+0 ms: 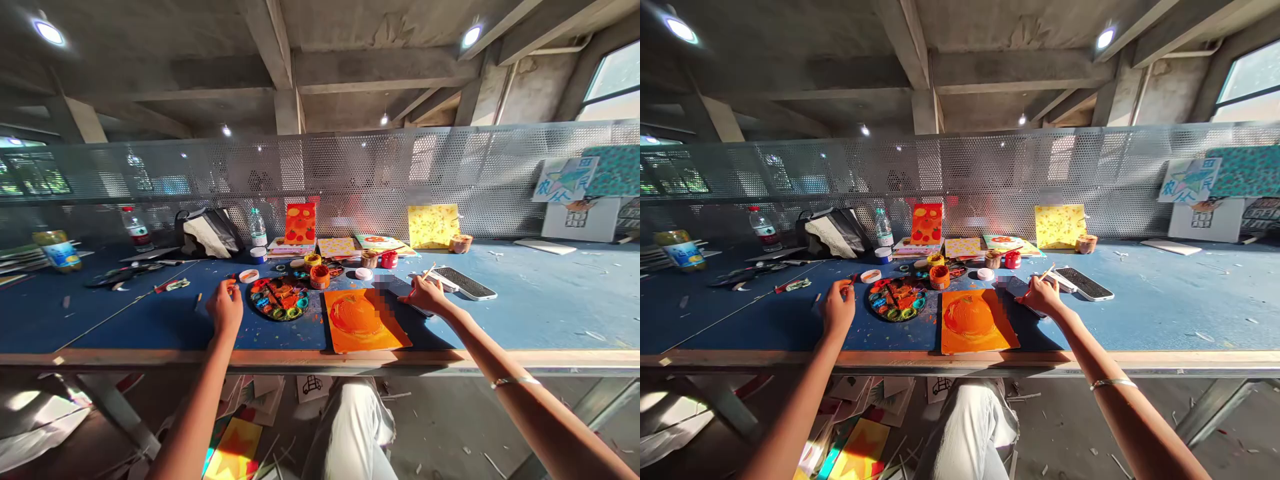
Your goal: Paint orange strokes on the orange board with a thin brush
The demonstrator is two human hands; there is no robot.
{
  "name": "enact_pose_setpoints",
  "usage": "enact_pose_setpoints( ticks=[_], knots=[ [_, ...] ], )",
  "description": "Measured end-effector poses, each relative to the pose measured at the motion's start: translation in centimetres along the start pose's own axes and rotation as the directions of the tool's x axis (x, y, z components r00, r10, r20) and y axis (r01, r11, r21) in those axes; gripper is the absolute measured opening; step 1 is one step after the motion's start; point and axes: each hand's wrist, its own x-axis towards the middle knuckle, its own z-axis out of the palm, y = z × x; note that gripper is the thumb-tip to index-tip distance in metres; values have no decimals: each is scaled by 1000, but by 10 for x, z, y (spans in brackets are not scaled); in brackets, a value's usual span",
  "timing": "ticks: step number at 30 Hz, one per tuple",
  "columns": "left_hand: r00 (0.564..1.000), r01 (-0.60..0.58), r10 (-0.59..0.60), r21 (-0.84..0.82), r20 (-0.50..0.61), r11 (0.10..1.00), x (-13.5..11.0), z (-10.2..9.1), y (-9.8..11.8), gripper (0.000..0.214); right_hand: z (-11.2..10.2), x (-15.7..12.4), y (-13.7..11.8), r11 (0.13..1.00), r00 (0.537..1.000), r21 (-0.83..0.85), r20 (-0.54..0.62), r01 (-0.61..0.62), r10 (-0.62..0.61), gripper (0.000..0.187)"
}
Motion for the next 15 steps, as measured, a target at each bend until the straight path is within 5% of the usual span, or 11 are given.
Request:
enact_pose_setpoints(
  ticks=[15],
  knots=[
    [999, -37, 37, -12, -36, 999, 1, -3, -2, 24, 4, 6, 3, 1000, 1000, 24, 8, 5, -5, 35]
  ],
)
